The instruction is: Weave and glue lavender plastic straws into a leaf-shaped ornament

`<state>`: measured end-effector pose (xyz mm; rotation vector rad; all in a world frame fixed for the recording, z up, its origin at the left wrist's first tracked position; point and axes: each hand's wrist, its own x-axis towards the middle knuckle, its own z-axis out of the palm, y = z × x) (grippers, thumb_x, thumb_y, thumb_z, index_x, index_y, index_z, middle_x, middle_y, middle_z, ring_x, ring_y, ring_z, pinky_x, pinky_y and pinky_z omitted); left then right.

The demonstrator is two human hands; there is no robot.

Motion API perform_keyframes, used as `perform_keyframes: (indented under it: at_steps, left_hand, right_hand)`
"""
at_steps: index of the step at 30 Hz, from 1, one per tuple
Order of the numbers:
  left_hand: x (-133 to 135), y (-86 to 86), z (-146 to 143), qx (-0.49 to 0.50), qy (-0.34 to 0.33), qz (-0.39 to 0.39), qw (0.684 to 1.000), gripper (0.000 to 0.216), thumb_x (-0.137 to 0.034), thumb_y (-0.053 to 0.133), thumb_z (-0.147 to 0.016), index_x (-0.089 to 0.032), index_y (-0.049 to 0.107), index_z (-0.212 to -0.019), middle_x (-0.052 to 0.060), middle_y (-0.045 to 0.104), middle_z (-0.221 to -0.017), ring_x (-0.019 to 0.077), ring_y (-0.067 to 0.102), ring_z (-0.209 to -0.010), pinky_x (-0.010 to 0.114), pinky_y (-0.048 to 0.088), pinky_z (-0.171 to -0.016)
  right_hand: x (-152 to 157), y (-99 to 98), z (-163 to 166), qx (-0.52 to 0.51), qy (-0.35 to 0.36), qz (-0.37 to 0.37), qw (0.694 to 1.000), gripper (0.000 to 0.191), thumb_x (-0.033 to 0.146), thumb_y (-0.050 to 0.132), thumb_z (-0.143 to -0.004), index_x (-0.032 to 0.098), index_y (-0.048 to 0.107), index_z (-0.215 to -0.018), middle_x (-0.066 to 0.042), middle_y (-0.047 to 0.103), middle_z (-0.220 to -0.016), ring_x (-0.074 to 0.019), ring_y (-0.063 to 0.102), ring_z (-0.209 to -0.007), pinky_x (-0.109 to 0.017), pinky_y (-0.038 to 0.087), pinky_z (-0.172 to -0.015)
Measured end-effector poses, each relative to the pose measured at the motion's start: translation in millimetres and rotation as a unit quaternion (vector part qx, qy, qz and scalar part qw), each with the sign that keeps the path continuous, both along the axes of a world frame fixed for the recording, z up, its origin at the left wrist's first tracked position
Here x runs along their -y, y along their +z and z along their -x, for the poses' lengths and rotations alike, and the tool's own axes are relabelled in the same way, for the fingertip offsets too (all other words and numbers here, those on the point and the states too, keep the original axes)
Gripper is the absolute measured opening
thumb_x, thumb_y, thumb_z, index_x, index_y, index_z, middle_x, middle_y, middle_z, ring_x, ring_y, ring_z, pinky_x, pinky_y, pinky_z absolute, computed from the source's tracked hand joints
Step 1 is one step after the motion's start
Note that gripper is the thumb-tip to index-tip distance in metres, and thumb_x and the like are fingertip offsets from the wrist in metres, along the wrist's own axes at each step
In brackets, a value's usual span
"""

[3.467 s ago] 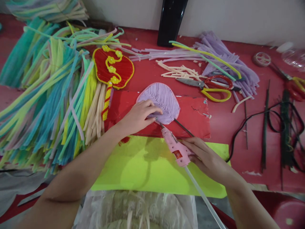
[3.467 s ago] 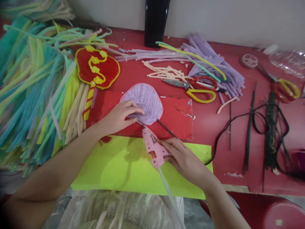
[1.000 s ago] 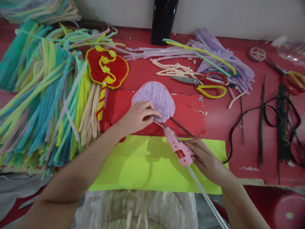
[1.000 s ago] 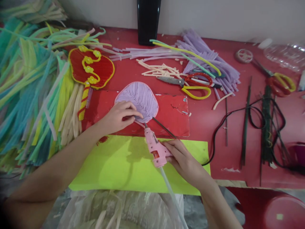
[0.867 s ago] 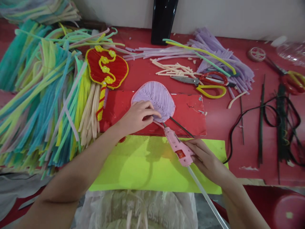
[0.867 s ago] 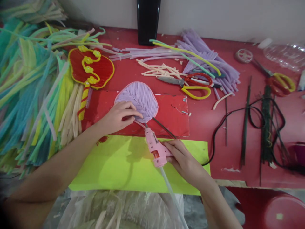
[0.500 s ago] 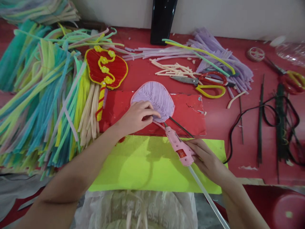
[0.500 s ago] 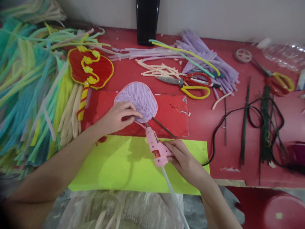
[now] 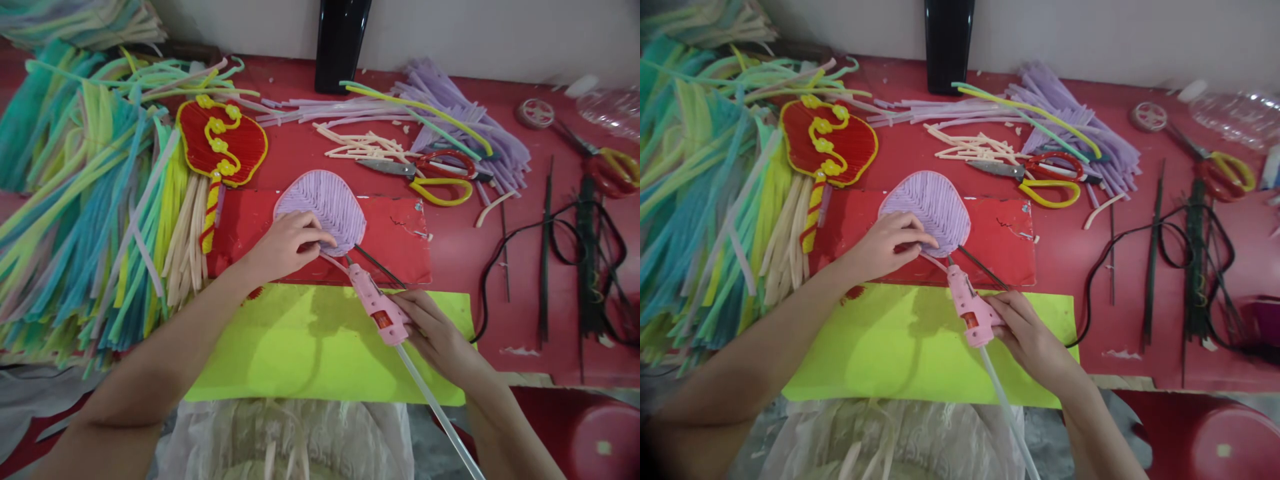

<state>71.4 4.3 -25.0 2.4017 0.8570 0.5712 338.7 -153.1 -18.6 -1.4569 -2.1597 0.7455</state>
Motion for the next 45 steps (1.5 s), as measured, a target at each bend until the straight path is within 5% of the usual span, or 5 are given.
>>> perform_keyframes:
  at_steps: [33,45]
  left_hand:
    - [0.5,2.1,-0.5,-0.009,0.002,0.013,1.0,0.026,-0.014,0.048,-0.086,-0.026,0.069,-0.098,0.002,0.057,-0.091,0.0156,0.053,-0.089,0.033,0.041,-0.085]
    - [-0.3,1.0,0.4,-0.005,-0.001,0.013,1.0,0.025,-0.016,0.049,-0.087,-0.025,0.069,-0.099,0.002,0.057,-0.09,0.0163,0.053,-0.088,0.034,0.04,-0.082]
  right_hand:
    - [0.7,-3.3,-3.4,0.003,-0.033,0.019,0.999,0.037,0.026,0.045,-0.093,0.023,0.049,-0.13,-0.011,0.059,-0.106,-0.0203,0.061,-0.097,-0.033,0.053,-0.083]
    - [5.7,3.5,-24.6,0.026,-0.069,-0.036,0.997,0.039,0.028,0.045,-0.092,0.023,0.05,-0.131,-0.013,0.058,-0.114,-0.0247,0.059,-0.103,-0.039,0.053,-0.084]
